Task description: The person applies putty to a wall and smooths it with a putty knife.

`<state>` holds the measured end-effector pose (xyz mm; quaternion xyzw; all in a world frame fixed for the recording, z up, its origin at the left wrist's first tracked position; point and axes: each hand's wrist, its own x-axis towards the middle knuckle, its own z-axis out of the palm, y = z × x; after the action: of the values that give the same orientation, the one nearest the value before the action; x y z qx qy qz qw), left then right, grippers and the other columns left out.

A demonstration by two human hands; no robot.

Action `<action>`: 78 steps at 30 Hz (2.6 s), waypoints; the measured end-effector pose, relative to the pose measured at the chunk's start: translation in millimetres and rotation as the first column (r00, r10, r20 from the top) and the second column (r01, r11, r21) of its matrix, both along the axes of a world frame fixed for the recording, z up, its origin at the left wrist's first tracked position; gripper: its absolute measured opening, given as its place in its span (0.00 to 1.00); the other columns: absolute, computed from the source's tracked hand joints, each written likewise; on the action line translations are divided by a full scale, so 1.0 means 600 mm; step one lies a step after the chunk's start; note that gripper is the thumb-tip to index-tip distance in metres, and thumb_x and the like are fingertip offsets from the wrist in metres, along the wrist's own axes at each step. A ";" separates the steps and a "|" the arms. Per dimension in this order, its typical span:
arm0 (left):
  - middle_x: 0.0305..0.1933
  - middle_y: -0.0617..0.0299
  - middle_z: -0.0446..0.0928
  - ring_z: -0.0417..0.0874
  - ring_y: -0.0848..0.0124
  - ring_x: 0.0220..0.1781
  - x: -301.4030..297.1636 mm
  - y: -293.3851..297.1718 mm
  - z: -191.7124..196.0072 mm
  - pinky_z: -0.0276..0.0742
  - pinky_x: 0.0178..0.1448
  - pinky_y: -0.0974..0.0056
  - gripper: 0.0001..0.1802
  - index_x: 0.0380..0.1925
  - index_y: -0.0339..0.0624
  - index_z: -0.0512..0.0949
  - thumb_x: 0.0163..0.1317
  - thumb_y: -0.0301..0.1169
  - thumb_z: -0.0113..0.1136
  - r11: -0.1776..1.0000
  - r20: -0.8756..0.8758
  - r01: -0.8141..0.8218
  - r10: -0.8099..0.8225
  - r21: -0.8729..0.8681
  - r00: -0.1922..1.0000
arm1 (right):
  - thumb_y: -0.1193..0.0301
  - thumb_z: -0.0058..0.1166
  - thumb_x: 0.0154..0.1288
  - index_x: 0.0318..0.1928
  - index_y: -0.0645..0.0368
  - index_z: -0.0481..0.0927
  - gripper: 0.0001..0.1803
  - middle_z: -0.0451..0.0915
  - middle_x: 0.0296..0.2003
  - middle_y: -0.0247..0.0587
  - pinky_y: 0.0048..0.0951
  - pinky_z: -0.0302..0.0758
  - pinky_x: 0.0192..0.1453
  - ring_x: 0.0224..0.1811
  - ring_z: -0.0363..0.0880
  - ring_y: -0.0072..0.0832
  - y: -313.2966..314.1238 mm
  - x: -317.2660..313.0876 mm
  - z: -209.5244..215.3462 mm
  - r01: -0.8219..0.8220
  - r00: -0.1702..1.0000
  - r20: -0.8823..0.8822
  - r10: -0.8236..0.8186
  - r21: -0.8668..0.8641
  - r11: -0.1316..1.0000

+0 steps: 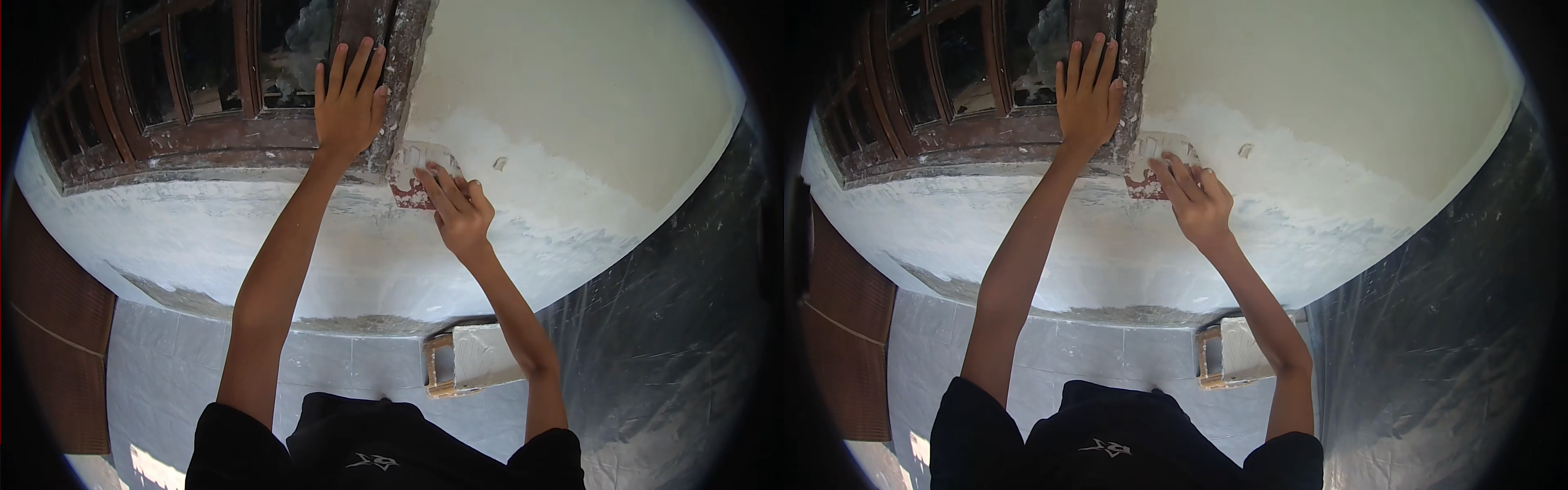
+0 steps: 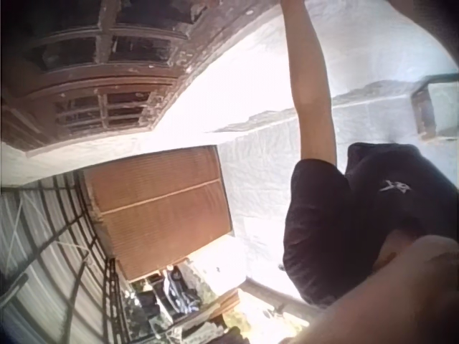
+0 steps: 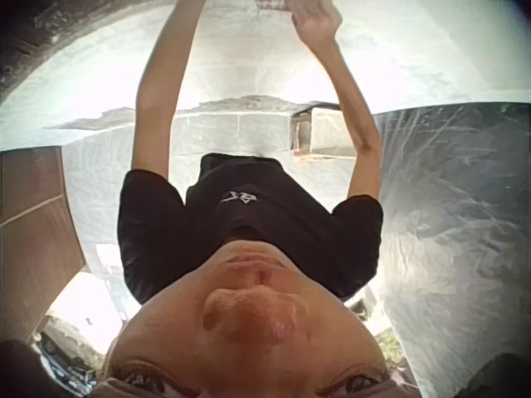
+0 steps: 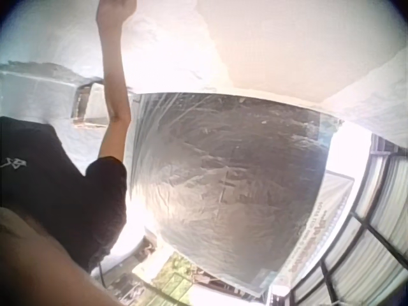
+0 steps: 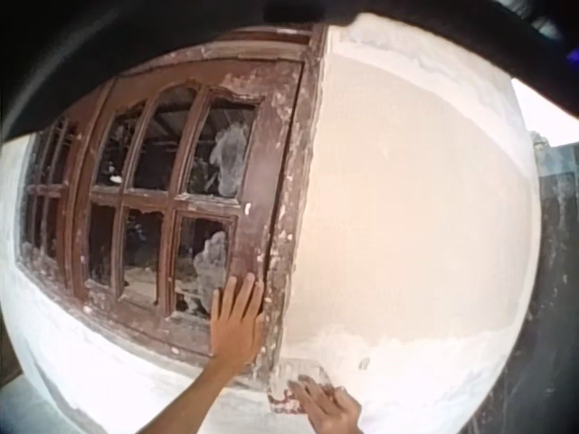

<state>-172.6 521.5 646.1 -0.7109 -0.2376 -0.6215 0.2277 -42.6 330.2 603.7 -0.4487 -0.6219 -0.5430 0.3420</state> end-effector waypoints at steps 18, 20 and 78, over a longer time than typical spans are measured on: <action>0.80 0.64 0.54 0.50 0.54 0.81 -0.006 -0.001 -0.001 0.43 0.78 0.40 0.28 0.73 0.55 0.63 0.73 0.40 0.41 1.000 0.004 -0.012 0.011 0.019 1.000 | 0.84 0.59 0.54 0.50 0.46 0.87 0.24 0.86 0.48 0.28 0.19 0.76 0.31 0.24 0.65 0.24 0.012 -0.021 0.073 -0.029 0.996 -0.077 0.037 0.102 0.994; 0.80 0.64 0.54 0.50 0.54 0.81 -0.007 -0.001 0.006 0.44 0.78 0.40 0.29 0.73 0.55 0.63 0.73 0.40 0.41 1.000 0.006 -0.019 0.019 0.013 1.000 | 0.84 0.59 0.54 0.50 0.46 0.87 0.24 0.86 0.49 0.28 0.19 0.77 0.31 0.24 0.65 0.25 0.035 -0.018 0.094 -0.010 0.999 -0.036 0.017 0.197 0.980; 0.80 0.66 0.55 0.51 0.54 0.81 -0.004 0.000 -0.002 0.44 0.78 0.40 0.29 0.73 0.55 0.63 0.73 0.40 0.41 0.999 -0.003 -0.036 0.036 0.000 0.999 | 0.81 0.62 0.51 0.52 0.45 0.86 0.26 0.85 0.53 0.28 0.22 0.80 0.35 0.26 0.71 0.26 -0.005 -0.017 -0.046 -0.049 0.986 -0.161 0.038 -0.066 0.997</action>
<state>-175.2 521.6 644.7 -0.7077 -0.2500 -0.6161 0.2391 -53.0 327.3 576.3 -0.4888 -0.6208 -0.4756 0.3866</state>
